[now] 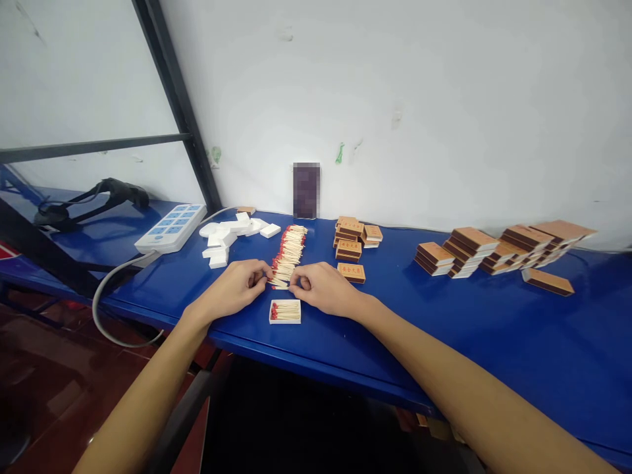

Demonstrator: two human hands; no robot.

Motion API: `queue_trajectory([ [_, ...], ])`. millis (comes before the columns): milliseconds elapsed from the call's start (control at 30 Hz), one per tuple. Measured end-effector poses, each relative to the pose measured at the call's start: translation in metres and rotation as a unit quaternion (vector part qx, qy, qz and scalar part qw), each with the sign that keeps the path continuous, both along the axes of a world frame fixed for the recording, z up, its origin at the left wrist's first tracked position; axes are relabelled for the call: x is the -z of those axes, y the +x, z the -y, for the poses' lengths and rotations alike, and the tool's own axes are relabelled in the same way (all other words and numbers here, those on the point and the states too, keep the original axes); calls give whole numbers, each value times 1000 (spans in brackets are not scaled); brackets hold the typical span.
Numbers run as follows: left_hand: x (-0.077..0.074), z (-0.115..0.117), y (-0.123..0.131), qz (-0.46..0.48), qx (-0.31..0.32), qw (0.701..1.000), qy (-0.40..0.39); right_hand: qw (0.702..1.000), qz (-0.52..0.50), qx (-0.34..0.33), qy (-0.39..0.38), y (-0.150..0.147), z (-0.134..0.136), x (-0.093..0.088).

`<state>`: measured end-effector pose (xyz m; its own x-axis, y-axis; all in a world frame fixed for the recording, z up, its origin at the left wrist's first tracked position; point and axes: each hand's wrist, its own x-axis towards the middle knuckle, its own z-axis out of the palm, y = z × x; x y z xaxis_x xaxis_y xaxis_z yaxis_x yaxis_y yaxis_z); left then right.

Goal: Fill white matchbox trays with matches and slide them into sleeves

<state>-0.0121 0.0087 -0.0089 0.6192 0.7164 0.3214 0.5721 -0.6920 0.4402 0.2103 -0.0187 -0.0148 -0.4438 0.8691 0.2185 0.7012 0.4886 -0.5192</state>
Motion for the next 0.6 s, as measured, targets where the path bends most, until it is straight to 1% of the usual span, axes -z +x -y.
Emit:
queue_trajectory([
  [167, 0, -1, 0, -3, -7, 1000, 8, 1000, -10, -2, -15, 0, 0, 0],
  [367, -1, 0, 1, -6, -1, 1000, 9, 999, -24, -9, -34, 2, -1, -1],
  [600, -3, 2, 1, -20, 27, 999, 3, 995, -48, -19, -80, 7, -4, -4],
])
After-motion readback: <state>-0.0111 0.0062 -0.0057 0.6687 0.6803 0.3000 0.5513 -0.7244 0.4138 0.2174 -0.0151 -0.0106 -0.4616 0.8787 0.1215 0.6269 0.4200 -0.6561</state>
